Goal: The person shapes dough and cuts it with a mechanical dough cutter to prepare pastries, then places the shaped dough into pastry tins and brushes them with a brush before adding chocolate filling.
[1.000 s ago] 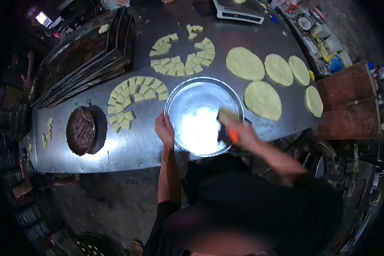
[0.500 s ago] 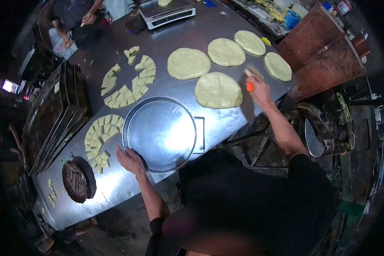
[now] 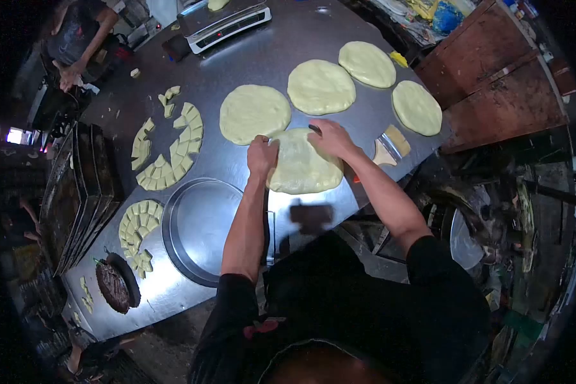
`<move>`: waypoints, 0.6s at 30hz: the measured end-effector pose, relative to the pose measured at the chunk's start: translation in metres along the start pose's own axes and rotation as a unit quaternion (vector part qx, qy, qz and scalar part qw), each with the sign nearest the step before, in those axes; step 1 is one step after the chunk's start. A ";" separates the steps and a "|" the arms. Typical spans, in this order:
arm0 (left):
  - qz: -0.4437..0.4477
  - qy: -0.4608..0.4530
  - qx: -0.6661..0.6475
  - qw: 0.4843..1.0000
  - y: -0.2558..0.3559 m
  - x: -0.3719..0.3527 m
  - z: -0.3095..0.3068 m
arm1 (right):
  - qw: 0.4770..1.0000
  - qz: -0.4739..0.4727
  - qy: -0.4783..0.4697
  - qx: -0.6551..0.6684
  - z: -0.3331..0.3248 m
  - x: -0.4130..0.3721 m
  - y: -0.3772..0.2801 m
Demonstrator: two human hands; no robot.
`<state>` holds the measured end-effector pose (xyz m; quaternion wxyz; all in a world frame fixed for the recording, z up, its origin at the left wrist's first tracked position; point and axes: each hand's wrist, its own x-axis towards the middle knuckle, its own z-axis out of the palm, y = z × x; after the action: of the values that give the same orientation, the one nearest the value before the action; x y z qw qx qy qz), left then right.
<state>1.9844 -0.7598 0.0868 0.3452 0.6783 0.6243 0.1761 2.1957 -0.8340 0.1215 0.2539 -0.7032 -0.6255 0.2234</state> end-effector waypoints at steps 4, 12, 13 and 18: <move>0.013 -0.125 0.130 0.984 0.017 -0.008 -0.005 | 0.975 0.121 -0.184 -0.017 -0.005 0.018 -0.021; 0.012 -0.258 -0.317 0.913 0.020 -0.031 -0.032 | 0.822 0.147 -0.144 0.531 -0.013 -0.016 0.011; -0.047 -0.327 -0.251 0.910 0.021 -0.022 -0.031 | 0.824 0.143 -0.144 0.530 -0.005 -0.015 0.013; 0.064 -0.294 -0.198 0.933 0.032 -0.036 -0.058 | 0.965 0.053 -0.110 0.231 -0.041 -0.034 -0.035</move>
<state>1.9629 -0.7798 0.1565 0.6283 0.6566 0.4025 0.1102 2.1910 -0.8680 0.1757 0.3269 -0.6287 -0.5423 0.4515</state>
